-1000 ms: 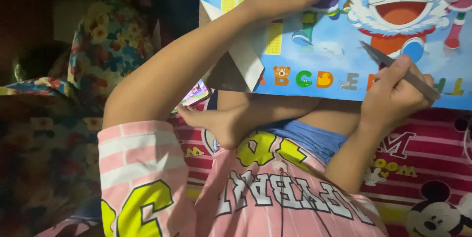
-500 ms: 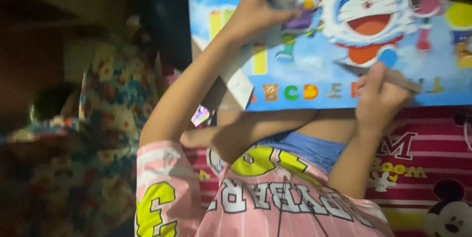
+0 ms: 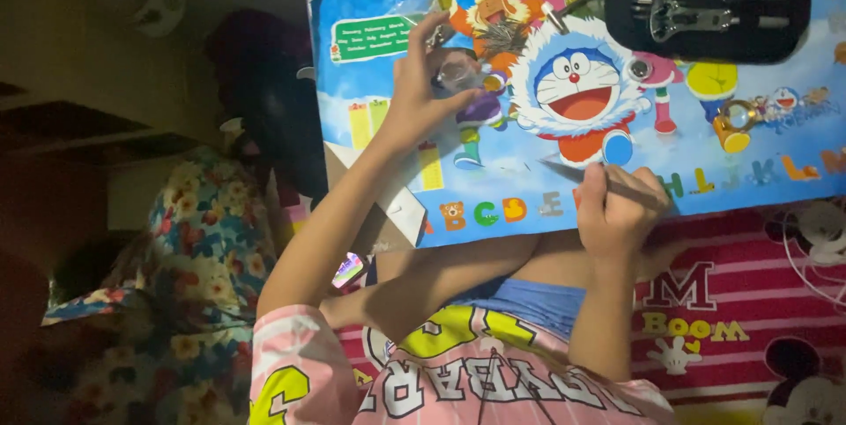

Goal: A person is using a watch repair kit to perform maintenance or repairs on a wristwatch at a low table.

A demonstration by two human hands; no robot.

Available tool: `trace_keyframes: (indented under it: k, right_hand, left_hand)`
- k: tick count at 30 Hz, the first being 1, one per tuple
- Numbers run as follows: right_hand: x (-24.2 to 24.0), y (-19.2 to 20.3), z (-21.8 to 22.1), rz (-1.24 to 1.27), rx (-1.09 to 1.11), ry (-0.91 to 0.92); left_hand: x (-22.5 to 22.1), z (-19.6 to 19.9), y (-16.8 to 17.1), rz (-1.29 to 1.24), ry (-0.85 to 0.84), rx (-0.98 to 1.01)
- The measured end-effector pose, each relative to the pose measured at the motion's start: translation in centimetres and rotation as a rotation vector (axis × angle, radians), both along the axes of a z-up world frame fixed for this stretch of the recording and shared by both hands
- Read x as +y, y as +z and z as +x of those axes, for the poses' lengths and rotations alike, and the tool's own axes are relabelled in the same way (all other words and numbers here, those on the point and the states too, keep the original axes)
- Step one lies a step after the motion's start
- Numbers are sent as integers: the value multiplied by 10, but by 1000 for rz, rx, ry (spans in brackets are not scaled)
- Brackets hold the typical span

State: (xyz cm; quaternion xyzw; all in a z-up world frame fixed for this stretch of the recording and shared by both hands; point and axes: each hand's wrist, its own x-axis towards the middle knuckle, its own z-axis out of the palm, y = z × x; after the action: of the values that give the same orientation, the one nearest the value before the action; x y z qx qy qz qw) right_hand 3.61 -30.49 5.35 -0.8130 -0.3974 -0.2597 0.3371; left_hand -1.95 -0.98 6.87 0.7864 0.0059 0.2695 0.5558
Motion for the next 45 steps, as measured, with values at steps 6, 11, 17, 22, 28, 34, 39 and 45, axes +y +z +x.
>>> trace_keyframes:
  k: [6,11,17,22,28,34,39,45]
  right_hand:
    - [0,2,0,-24,-7,125]
    - [-5,-9,-1,-39,18,122]
    - [-17,-7,-5,-65,102,130]
    - [-24,-21,-5,-24,94,107]
    - [-34,-35,3,-23,82,91]
    - [-38,-35,5,-1,22,79]
    - [-37,-27,4,60,143,37]
    - [-20,-12,-2,12,114,70]
  left_hand:
    - [6,3,-7,38,29,-21]
    - [8,2,-9,71,49,-43]
    - [14,13,-42,211,58,-71]
    - [14,24,-43,524,218,-12]
    - [13,31,-66,389,257,124]
    - [7,21,-29,478,185,67]
    - [7,18,-18,227,74,-85]
    - [4,9,-5,119,-72,-62]
